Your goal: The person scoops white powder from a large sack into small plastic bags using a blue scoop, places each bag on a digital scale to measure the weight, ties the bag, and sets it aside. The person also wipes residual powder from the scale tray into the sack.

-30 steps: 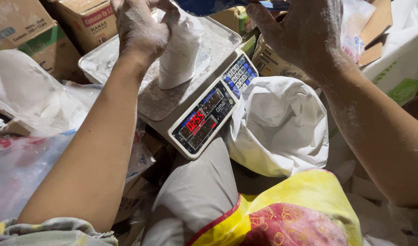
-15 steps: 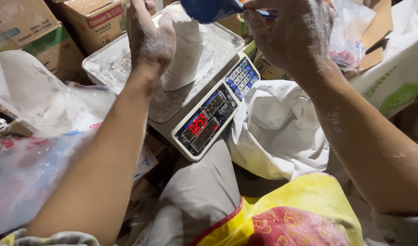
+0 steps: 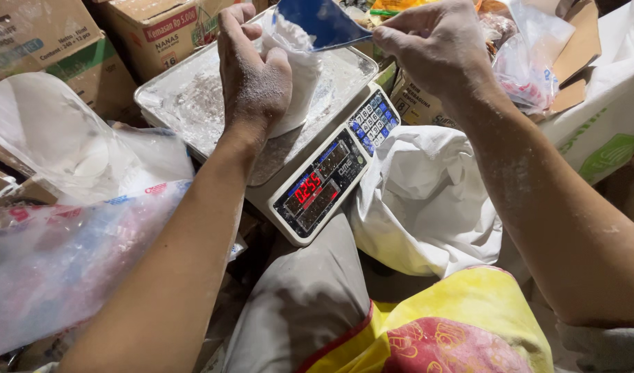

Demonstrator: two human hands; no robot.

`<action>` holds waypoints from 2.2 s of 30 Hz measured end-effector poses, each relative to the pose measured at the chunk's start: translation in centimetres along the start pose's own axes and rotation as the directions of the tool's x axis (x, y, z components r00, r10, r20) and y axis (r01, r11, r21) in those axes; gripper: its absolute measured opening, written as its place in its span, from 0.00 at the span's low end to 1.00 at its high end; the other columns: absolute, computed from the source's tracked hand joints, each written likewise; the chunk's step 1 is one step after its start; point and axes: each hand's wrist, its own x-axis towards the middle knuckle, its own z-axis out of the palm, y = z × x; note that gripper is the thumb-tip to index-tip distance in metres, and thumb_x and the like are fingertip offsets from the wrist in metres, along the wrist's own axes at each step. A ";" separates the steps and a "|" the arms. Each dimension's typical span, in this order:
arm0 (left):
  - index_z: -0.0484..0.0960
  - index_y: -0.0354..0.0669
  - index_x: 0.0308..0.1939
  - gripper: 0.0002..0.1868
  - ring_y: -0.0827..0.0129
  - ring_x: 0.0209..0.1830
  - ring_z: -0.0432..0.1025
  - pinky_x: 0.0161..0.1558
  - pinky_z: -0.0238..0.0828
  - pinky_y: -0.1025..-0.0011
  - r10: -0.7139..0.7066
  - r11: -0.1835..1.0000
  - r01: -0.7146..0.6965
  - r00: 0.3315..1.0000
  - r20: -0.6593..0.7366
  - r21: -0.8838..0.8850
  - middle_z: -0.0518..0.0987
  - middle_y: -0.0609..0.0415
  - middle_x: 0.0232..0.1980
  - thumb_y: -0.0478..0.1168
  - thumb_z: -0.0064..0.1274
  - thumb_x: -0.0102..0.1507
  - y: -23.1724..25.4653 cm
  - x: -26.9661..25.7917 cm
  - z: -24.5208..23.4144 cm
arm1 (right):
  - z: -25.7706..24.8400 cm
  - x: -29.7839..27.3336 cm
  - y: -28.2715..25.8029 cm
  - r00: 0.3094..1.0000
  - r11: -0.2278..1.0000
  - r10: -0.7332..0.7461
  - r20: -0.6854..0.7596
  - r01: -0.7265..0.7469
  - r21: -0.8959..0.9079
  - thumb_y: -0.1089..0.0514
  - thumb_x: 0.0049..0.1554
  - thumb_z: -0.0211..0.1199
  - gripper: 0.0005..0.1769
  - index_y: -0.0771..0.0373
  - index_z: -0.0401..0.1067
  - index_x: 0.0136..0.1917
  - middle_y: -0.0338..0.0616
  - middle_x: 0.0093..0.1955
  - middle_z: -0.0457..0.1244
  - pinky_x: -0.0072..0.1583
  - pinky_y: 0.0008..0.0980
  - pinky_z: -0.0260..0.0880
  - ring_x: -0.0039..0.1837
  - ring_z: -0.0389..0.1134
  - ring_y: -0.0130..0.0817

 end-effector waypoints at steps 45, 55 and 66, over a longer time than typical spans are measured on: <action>0.76 0.40 0.54 0.14 0.74 0.40 0.80 0.44 0.77 0.73 -0.471 0.870 0.491 0.803 0.365 0.043 0.84 0.55 0.41 0.32 0.52 0.64 9.4 -15.4 -1.4 | -6.4 -25.2 19.5 0.879 0.548 0.430 -0.206 -0.435 -0.714 0.50 0.55 0.64 0.17 0.44 0.83 0.58 0.45 0.55 0.71 0.62 0.53 0.65 0.60 0.70 0.48; 0.76 0.40 0.53 0.13 0.73 0.41 0.80 0.45 0.77 0.72 -0.458 0.873 0.488 0.809 0.368 0.014 0.83 0.53 0.42 0.31 0.51 0.64 9.3 -15.8 -2.0 | -6.5 -25.0 17.9 0.753 0.616 0.600 -0.268 -0.650 -0.445 0.47 0.56 0.66 0.18 0.44 0.82 0.59 0.47 0.51 0.73 0.57 0.42 0.71 0.52 0.73 0.46; 0.74 0.43 0.56 0.12 0.75 0.38 0.77 0.38 0.75 0.78 -0.468 0.870 0.485 0.868 0.165 -0.083 0.82 0.55 0.43 0.34 0.49 0.68 6.0 -13.1 -8.0 | -6.4 -20.9 8.9 0.887 0.863 0.457 0.064 -0.459 0.209 0.56 0.60 0.65 0.16 0.66 0.79 0.58 0.34 0.44 0.69 0.46 0.22 0.66 0.44 0.64 0.20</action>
